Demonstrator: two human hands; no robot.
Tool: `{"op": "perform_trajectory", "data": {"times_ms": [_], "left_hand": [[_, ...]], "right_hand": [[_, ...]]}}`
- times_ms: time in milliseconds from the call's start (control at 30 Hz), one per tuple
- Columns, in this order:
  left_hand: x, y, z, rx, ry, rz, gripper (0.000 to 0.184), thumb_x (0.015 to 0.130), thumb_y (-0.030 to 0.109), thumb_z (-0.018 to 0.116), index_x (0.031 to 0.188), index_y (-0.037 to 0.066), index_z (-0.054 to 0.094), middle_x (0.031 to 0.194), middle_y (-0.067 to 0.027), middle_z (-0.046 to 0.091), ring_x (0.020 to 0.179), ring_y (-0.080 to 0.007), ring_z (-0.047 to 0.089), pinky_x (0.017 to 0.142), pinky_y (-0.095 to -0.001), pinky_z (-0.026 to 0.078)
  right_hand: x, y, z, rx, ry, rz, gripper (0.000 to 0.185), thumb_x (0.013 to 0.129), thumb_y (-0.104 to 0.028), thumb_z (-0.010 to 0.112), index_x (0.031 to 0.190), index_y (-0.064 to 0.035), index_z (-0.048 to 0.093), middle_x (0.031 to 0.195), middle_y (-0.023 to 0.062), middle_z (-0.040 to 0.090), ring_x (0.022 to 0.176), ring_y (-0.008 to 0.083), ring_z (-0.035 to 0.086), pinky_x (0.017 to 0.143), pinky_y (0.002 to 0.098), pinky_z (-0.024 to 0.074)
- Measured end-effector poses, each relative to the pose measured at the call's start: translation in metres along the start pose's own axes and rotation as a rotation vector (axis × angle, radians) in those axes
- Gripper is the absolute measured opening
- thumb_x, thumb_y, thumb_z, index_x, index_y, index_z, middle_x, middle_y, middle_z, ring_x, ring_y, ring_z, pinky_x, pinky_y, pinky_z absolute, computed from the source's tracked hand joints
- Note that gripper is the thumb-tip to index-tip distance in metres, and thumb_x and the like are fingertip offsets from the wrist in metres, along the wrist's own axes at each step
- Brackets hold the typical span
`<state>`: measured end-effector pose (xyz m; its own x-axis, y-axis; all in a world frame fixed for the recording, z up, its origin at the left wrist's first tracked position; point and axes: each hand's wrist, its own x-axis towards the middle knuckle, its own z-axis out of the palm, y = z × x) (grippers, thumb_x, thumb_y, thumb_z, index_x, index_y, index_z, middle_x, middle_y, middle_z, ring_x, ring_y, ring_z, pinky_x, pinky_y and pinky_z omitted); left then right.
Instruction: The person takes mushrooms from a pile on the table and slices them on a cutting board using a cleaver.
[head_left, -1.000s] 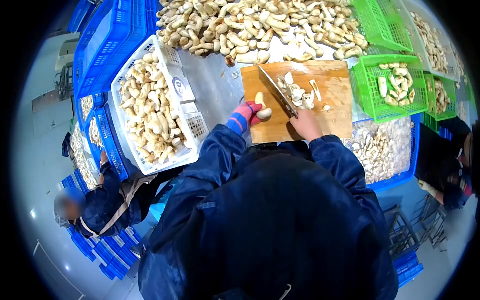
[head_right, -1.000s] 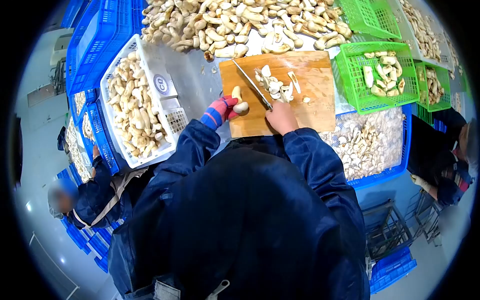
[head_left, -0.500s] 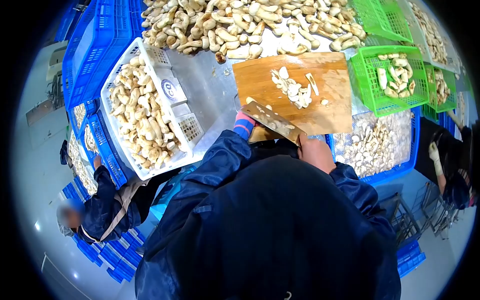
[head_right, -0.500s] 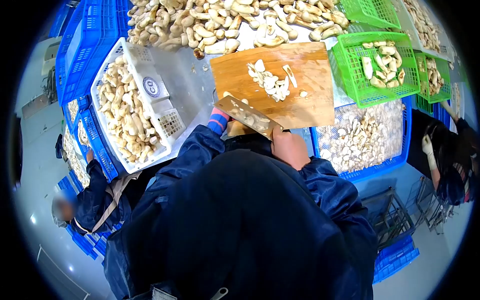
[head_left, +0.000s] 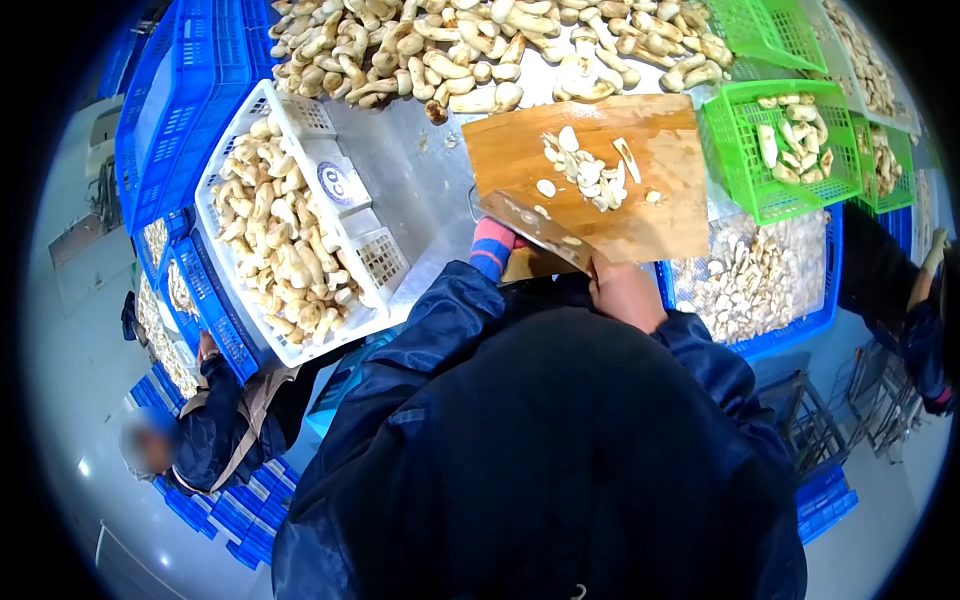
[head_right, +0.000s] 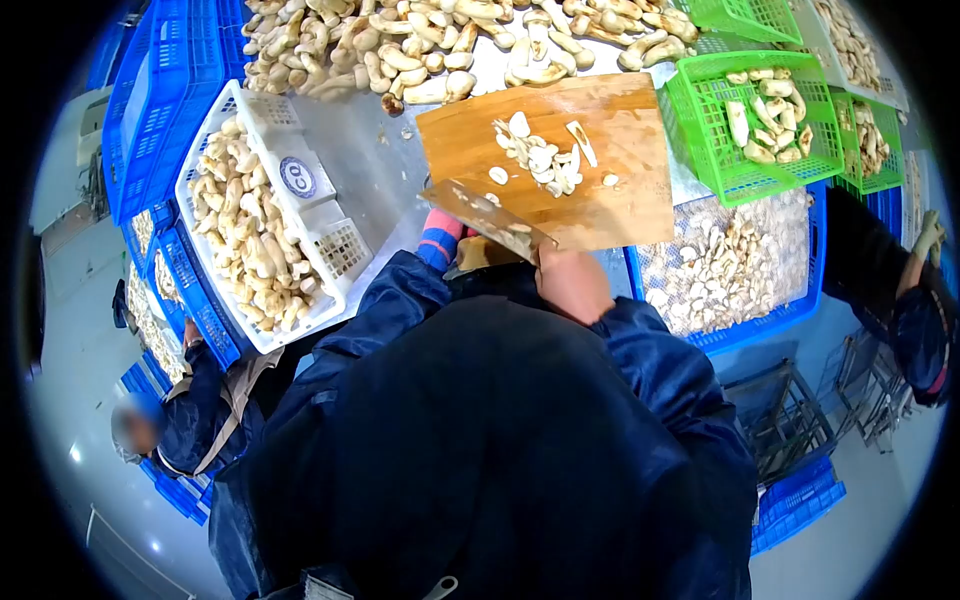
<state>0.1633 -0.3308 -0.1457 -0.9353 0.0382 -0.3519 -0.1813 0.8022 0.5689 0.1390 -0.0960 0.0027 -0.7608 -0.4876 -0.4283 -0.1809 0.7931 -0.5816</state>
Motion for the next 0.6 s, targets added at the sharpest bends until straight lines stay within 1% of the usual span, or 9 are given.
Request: {"op": "perform_trajectory", "data": {"times_ms": [33, 67, 133, 200, 267, 400, 467, 533, 600], "left_hand": [[0.001, -0.009, 0.007, 0.178, -0.009, 0.121, 0.029, 0.077, 0.024, 0.055, 0.099, 0.005, 0.055, 0.085, -0.0079, 0.063, 0.073, -0.0248, 0.059, 0.067, -0.0337, 0.047], [0.008, -0.021, 0.019, 0.135, -0.04, 0.049, 0.033, 0.073, 0.03, 0.058, 0.097, 0.007, 0.057, 0.09, -0.0072, 0.063, 0.079, -0.0256, 0.059, 0.073, -0.033, 0.046], [0.011, -0.032, 0.03, 0.12, -0.127, -0.099, 0.035, 0.074, 0.033, 0.057, 0.098, 0.008, 0.057, 0.095, -0.0098, 0.062, 0.083, -0.0257, 0.06, 0.077, -0.0306, 0.046], [0.008, -0.027, 0.034, -0.51, -0.003, -0.33, 0.032, 0.078, 0.03, 0.054, 0.099, 0.006, 0.055, 0.091, -0.0104, 0.062, 0.082, -0.0251, 0.06, 0.073, -0.0321, 0.048], [0.009, -0.029, 0.037, -0.724, 0.014, -0.399, 0.029, 0.081, 0.027, 0.052, 0.099, 0.004, 0.054, 0.087, -0.0106, 0.062, 0.079, -0.0247, 0.061, 0.068, -0.0331, 0.049], [0.015, -0.038, 0.034, -0.315, -0.17, -0.23, 0.023, 0.084, 0.019, 0.051, 0.099, 0.002, 0.052, 0.08, -0.0101, 0.062, 0.069, -0.024, 0.061, 0.054, -0.0341, 0.05], [0.012, -0.03, 0.027, -0.495, -0.127, -0.364, 0.022, 0.084, 0.016, 0.052, 0.1, 0.002, 0.051, 0.078, -0.0098, 0.062, 0.063, -0.022, 0.061, 0.049, -0.0323, 0.05], [0.008, 0.018, -0.001, -1.06, 0.065, -0.705, 0.024, 0.082, 0.015, 0.054, 0.101, 0.001, 0.051, 0.077, -0.0096, 0.062, 0.054, -0.0185, 0.059, 0.045, -0.0283, 0.049], [0.006, 0.025, -0.002, -1.058, 0.085, -0.734, 0.02, 0.083, 0.015, 0.053, 0.098, 0.003, 0.053, 0.074, -0.0103, 0.062, 0.052, -0.0162, 0.059, 0.046, -0.0263, 0.049]], "right_hand": [[-0.008, -0.006, -0.009, -0.01, -0.039, 0.045, 0.016, 0.074, -0.012, 0.05, 0.08, 0.0018, 0.053, 0.062, 0.022, 0.057, 0.058, 0.0377, 0.058, 0.056, 0.0452, 0.0471], [-0.015, -0.011, -0.019, -0.021, -0.077, 0.09, 0.016, 0.074, -0.012, 0.05, 0.081, 0.0021, 0.053, 0.062, 0.022, 0.057, 0.058, 0.0377, 0.058, 0.056, 0.0454, 0.0471], [-0.024, -0.012, -0.022, -0.056, -0.147, 0.15, 0.019, 0.074, -0.013, 0.05, 0.085, 0.003, 0.051, 0.06, 0.0223, 0.057, 0.057, 0.0382, 0.058, 0.054, 0.0463, 0.0468], [-0.029, -0.009, -0.021, -0.061, -0.144, 0.165, 0.019, 0.074, -0.013, 0.05, 0.086, 0.0028, 0.051, 0.06, 0.0225, 0.057, 0.058, 0.0385, 0.058, 0.054, 0.0466, 0.0467], [-0.032, -0.008, -0.022, -0.062, -0.148, 0.173, 0.019, 0.075, -0.013, 0.05, 0.086, 0.0025, 0.051, 0.061, 0.0227, 0.057, 0.058, 0.0386, 0.058, 0.054, 0.0466, 0.0467], [-0.027, -0.01, -0.019, -0.052, -0.13, 0.187, 0.016, 0.075, -0.012, 0.049, 0.083, 0.0018, 0.053, 0.062, 0.0231, 0.057, 0.059, 0.0381, 0.058, 0.055, 0.0459, 0.0469], [-0.012, -0.004, 0.0, -0.032, -0.064, 0.159, 0.015, 0.075, -0.012, 0.049, 0.081, 0.0015, 0.053, 0.063, 0.0229, 0.057, 0.06, 0.0378, 0.058, 0.055, 0.0456, 0.0469], [0.012, 0.009, 0.029, 0.0, 0.04, 0.09, 0.014, 0.075, -0.011, 0.05, 0.079, 0.0011, 0.054, 0.063, 0.0226, 0.057, 0.061, 0.0375, 0.058, 0.056, 0.0454, 0.047], [0.023, 0.009, 0.029, -0.028, 0.035, 0.052, 0.013, 0.075, -0.012, 0.05, 0.078, 0.0006, 0.054, 0.062, 0.0223, 0.057, 0.061, 0.0375, 0.058, 0.056, 0.0454, 0.0468]]}}
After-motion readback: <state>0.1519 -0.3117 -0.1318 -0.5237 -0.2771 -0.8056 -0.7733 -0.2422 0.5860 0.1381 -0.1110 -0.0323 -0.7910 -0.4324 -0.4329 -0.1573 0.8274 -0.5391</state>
